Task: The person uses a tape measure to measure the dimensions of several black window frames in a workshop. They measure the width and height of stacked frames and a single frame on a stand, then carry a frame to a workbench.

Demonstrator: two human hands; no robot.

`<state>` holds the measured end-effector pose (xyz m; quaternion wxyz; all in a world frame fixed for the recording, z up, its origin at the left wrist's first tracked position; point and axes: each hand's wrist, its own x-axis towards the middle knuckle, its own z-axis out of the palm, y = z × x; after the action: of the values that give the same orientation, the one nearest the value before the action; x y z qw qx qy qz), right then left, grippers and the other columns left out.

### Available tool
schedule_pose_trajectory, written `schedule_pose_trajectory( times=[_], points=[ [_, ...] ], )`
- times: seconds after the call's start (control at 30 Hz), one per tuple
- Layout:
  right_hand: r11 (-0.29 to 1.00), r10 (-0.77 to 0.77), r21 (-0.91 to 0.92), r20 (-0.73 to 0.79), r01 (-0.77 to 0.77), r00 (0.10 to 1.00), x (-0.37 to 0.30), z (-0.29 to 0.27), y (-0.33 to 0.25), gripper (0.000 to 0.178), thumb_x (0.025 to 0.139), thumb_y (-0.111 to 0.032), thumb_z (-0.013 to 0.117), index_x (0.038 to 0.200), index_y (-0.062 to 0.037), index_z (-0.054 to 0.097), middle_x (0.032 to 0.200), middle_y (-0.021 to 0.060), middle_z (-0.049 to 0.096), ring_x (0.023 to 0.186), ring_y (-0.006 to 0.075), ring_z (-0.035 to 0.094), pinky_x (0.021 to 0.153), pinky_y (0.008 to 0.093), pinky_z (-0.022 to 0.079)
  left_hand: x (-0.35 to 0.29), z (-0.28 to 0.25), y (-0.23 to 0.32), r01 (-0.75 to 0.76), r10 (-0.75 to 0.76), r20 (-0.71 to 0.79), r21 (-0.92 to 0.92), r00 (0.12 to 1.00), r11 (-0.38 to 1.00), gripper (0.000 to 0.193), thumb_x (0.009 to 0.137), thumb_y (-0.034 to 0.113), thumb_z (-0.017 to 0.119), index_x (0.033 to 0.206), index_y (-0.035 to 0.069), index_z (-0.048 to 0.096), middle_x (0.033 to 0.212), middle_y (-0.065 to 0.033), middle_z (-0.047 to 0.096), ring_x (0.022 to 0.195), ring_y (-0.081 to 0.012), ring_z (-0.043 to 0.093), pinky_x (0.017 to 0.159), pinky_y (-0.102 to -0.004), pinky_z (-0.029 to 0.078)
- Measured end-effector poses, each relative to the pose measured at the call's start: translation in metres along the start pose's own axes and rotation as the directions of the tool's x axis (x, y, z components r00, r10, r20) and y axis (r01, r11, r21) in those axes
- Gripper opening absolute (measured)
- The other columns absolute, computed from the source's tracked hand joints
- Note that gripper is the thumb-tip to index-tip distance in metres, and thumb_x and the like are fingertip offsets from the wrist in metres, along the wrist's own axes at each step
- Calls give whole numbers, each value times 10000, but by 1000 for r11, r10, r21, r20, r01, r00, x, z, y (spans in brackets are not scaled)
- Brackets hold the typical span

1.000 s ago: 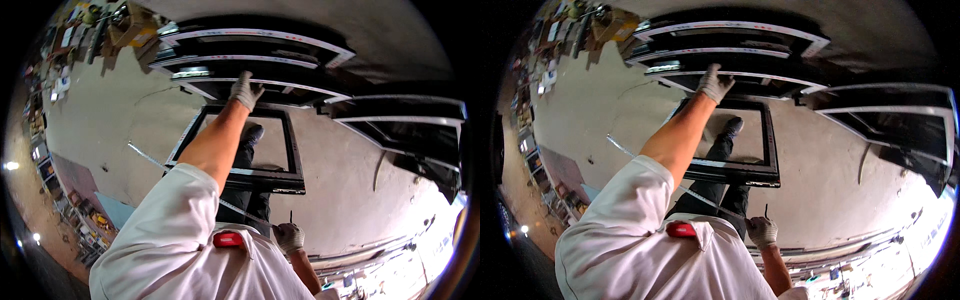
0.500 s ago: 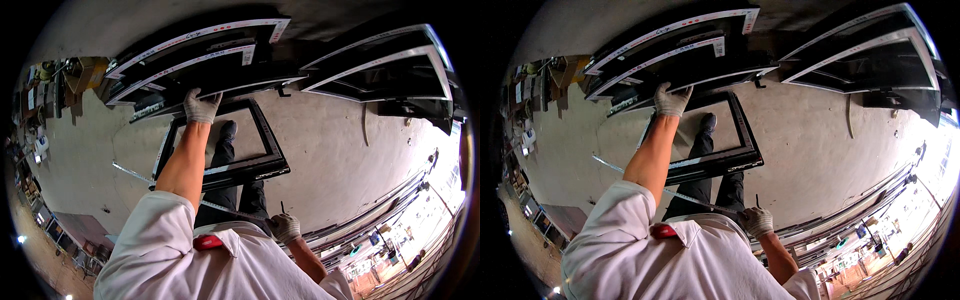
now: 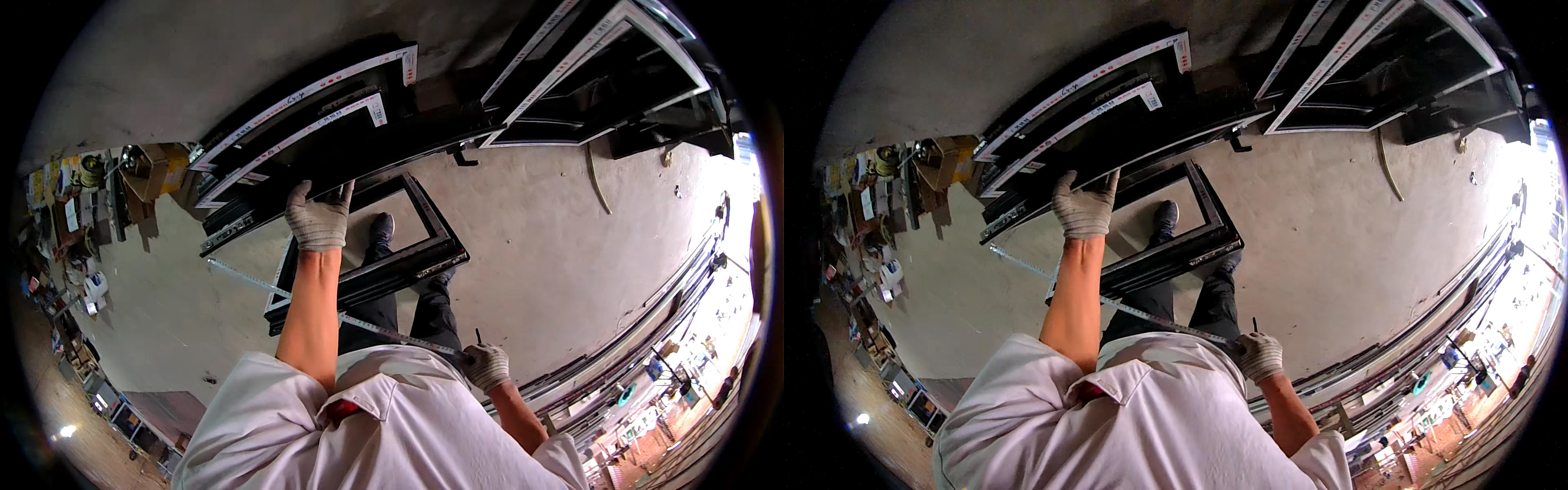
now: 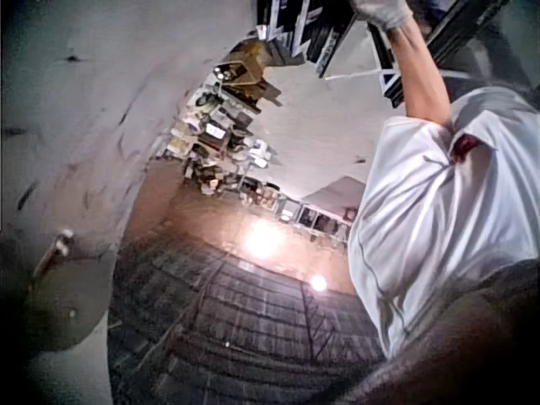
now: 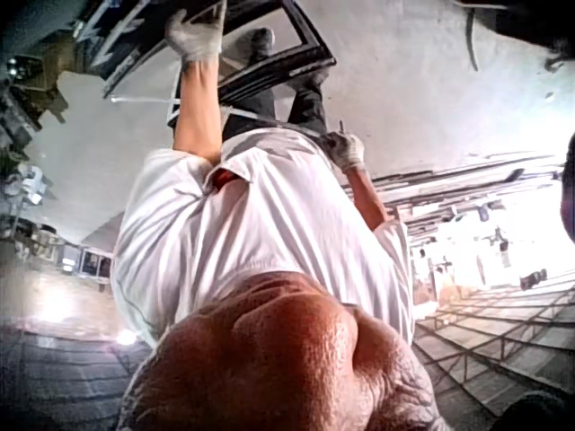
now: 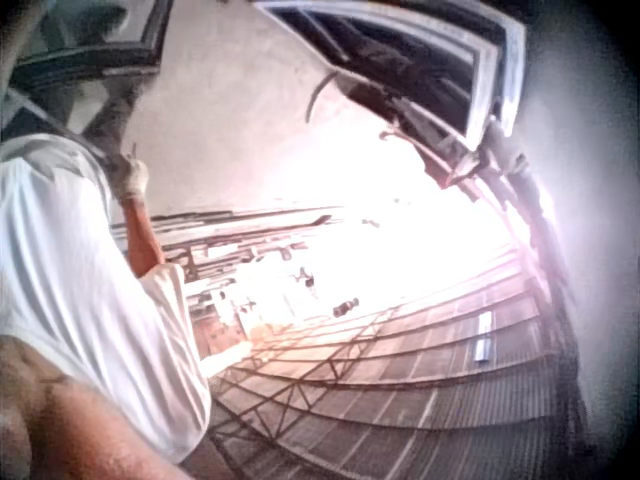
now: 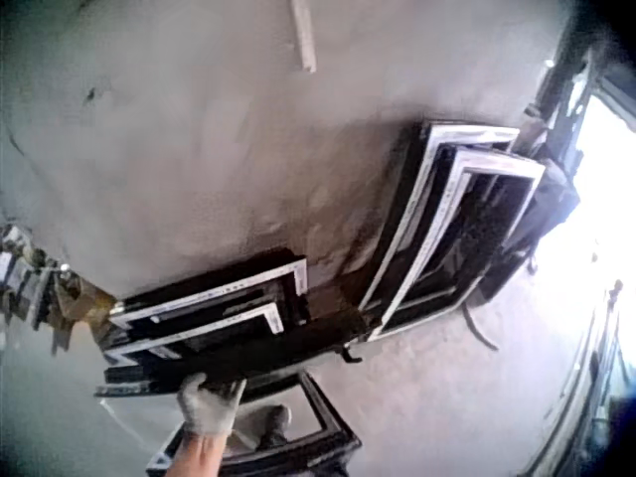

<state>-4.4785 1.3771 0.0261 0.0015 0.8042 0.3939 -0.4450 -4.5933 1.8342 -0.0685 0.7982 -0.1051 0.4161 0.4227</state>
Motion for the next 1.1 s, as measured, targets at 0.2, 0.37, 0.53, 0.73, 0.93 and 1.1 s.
schedule_pose_trajectory(
  times=[0.2, 0.37, 0.53, 0.73, 0.93, 1.1],
  points=[
    [997, -43, 50, -182, 52, 982, -11, -15, 2, 334, 872, -441, 726, 749, -131, 723, 737, 157, 673, 746, 412, 661, 661, 515, 527, -92, 81, 14, -141, 118, 265, 73, 957, 987, 748, 887, 318, 769, 1480, -1, 445, 1441, -267, 504, 1267, -461, 560, 1051, -649, 537],
    [995, -73, 57, -207, 87, 976, -22, -18, 6, 343, 879, -429, 705, 751, -112, 720, 776, 148, 691, 786, 388, 673, 699, 501, 540, -160, 140, 23, -193, 167, 373, 33, 913, 981, 990, 903, 337, 778, 1606, 27, 154, 1611, -306, 239, 1439, -526, 376, 1117, -703, 454],
    [983, -144, 71, -255, 167, 956, -29, -27, 3, 293, 867, -391, 717, 764, -117, 698, 764, 138, 675, 782, 387, 660, 705, 501, 539, -215, 200, 28, -289, 191, 570, 86, 799, 954, 891, 936, 440, 743, 1530, -66, 314, 1512, -337, 392, 1394, -560, 417, 1130, -752, 392],
    [968, -159, 130, -353, 216, 922, -44, -31, 1, 297, 860, -415, 724, 781, -130, 699, 787, 130, 682, 788, 378, 661, 694, 498, 536, -269, 240, 34, -366, 189, 817, 29, 544, 930, 926, 993, 501, 635, 1583, -64, 201, 1567, -390, 260, 1490, -567, 254, 1177, -810, 212],
    [963, -167, 119, -440, 241, 882, -50, -29, 9, 297, 853, -404, 731, 769, -122, 689, 795, 114, 688, 798, 361, 667, 697, 491, 537, -322, 276, 31, -245, -68, 975, 120, 211, 962, 1023, 1018, 595, 515, 1584, -102, 25, 1597, -417, 87, 1525, -587, 66, 1208, -784, 151],
    [960, -149, 128, -526, 250, 838, -51, -31, 11, 258, 851, -388, 730, 840, -130, 732, 826, 97, 702, 821, 345, 671, 727, 478, 539, -362, 307, 24, -492, -196, 975, 221, 104, 842, 919, 1001, 344, 577, 1618, -25, 6, 1645, -385, -69, 1516, -609, -60, 1206, -792, 134]
  ],
)
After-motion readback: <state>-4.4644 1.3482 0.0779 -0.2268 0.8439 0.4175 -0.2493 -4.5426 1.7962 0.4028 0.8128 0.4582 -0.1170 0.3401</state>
